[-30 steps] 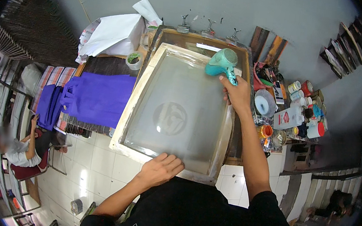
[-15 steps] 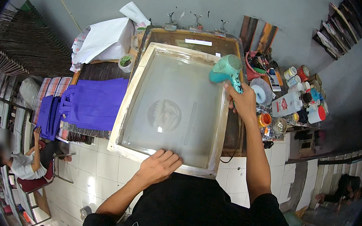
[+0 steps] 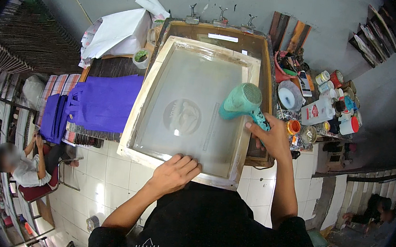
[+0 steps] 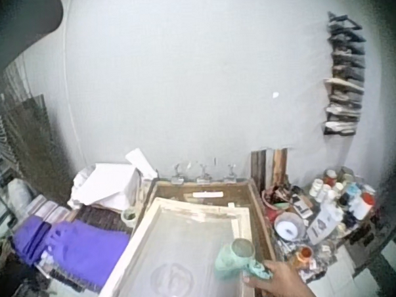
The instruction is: The person uses a hairdryer to dry a silk screen frame and then applies clear tape to secure a transparency film onto the mesh surface.
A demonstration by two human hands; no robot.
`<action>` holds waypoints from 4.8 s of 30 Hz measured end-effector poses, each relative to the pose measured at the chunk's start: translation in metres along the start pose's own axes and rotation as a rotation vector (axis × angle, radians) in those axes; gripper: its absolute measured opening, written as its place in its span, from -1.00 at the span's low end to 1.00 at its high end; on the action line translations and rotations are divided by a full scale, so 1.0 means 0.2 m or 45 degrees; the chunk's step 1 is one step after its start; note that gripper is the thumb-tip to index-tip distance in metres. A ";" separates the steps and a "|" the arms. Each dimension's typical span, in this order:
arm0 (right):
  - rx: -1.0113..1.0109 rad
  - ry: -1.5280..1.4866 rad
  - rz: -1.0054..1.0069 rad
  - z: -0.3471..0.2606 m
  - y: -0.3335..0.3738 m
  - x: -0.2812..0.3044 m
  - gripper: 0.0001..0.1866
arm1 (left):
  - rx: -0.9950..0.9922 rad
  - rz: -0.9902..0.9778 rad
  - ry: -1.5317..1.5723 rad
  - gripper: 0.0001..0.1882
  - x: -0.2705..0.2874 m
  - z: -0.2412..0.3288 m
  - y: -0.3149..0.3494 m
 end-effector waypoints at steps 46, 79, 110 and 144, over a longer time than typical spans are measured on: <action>0.352 -0.057 -0.259 -0.45 -0.25 -0.56 -0.65 | 0.229 0.241 0.042 -0.58 0.02 -0.01 0.09; 0.113 -0.107 0.274 -0.06 -0.65 0.01 -0.56 | 0.264 0.201 0.152 -0.50 0.02 0.01 0.07; 0.285 -0.012 0.130 -0.41 -0.83 -0.32 -0.54 | 0.269 0.191 0.126 -0.41 0.01 0.01 0.09; 0.222 -0.024 0.105 -0.41 -0.86 -0.36 -0.51 | 0.289 0.221 0.152 -0.48 0.02 0.01 0.08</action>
Point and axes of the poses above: each hand's wrist, its own y-axis away from the middle knuckle, its own x-axis out of the back of the hand, z = x × y, the point moved 7 cm from there along -y, towards the middle knuckle, and after that the axes turned 7 degrees about y, right-handed, at the moved point
